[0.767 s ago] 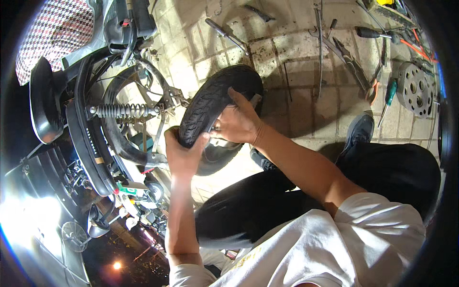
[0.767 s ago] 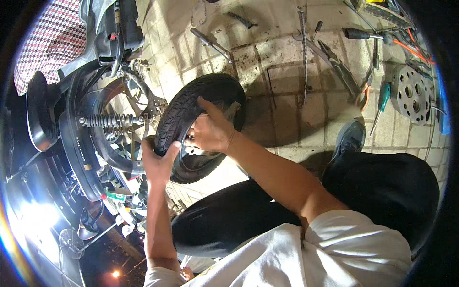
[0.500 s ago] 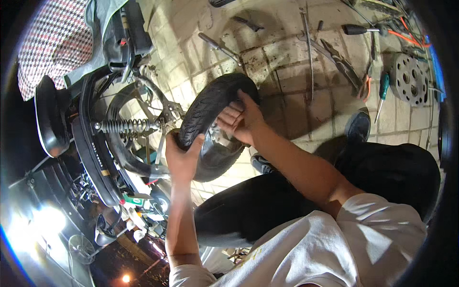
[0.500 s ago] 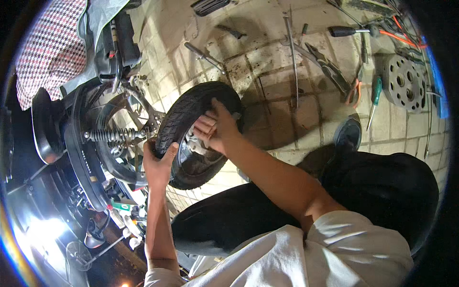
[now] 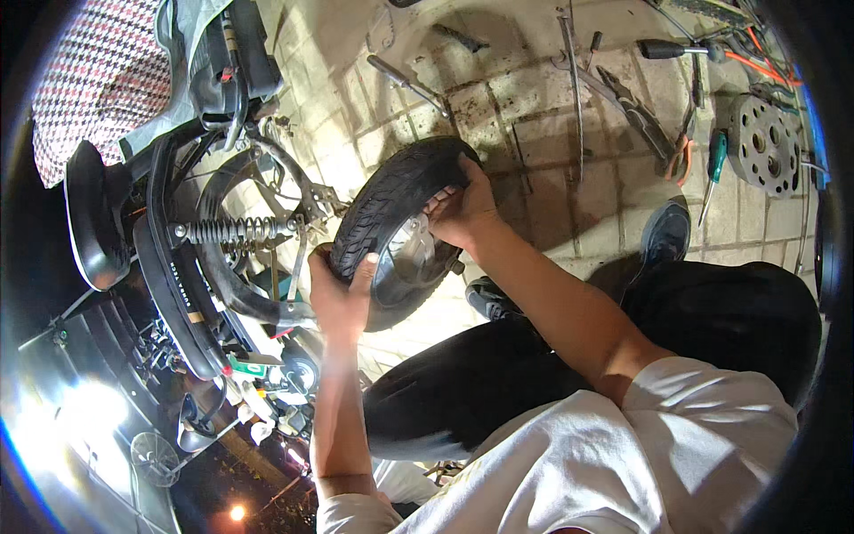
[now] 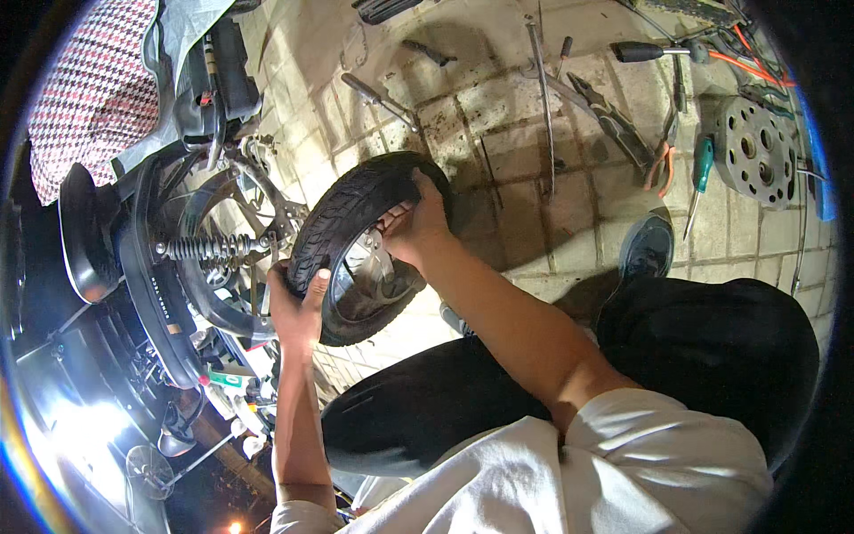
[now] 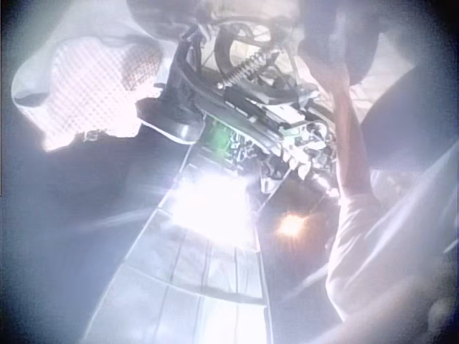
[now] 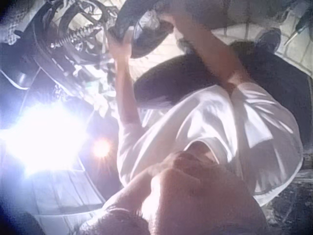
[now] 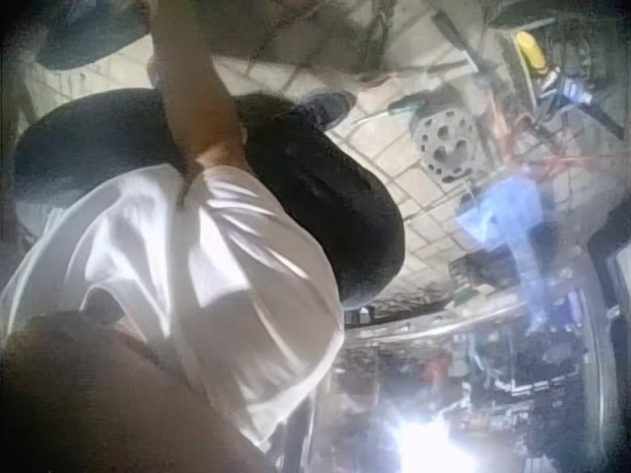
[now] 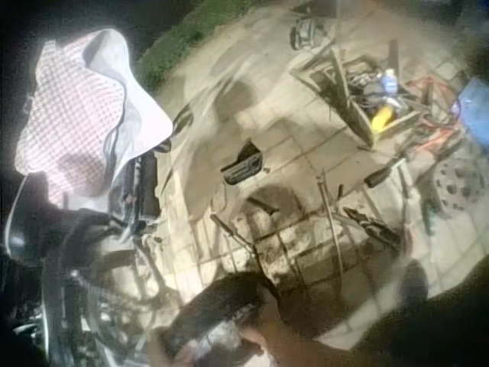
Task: The person mounts a tire onto a scooter wheel rim, then uses a cloth to wipe the tire and rim surfaces. The person continues to press the tire bead into the rim by hand around the circumference.
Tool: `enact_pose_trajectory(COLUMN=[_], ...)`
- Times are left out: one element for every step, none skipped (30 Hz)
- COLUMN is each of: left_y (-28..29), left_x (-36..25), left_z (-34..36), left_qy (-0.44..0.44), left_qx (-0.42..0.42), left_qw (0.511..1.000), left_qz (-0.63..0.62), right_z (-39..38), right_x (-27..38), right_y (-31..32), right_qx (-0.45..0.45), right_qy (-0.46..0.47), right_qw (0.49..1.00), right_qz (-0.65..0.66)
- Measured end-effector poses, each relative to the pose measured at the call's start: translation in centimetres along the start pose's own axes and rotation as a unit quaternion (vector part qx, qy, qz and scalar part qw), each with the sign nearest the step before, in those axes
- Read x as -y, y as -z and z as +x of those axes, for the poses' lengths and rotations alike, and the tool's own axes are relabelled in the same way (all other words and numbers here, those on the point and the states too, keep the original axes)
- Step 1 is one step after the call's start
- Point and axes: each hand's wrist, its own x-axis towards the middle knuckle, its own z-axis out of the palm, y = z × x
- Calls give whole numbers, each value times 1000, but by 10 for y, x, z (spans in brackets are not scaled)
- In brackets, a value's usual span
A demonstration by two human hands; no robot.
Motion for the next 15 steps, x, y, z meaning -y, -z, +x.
enact_pose_trajectory(left_y=[0,0,1,1,2,3,4,5,7,10,13,16,19,21,21], left_x=[2,5,6,8,8,8,8,7,6,5,4,4,4,5,6], left_z=[0,0,0,0,0,2,2,3,4,5,6,6,7,8,9], left_qy=[-2,-5,-1,4,2,21,21,25,27,41,28,15,-1,-2,-10], left_qx=[3,4,5,9,9,21,33,41,48,72,93,113,127,131,139], left_qw=[1000,1000,1000,1000,1000,999,998,995,992,987,983,978,971,967,965], left_qz=[-6,26,25,17,-4,-38,-57,-87,-117,-138,-157,-175,-201,-220,-223], right_z=[2,5,8,11,14,16,16,16,14,12,10,7,6,6,7], right_x=[0,2,4,6,9,12,14,16,17,19,19,19,19,18,19], right_y=[4,10,15,20,25,28,31,32,32,31,30,28,27,25,25], right_qx=[-22,-3,58,154,284,443,365,322,280,283,286,301,267,244,257], right_qy=[0,-13,-45,-82,-136,-201,-154,-120,-84,-73,-61,-43,-29,-8,0], right_qw=[1000,1000,997,985,949,873,918,939,956,956,955,951,962,968,965], right_qz=[4,9,15,9,7,16,-2,-8,-15,-27,-40,-55,-52,-53,-52])
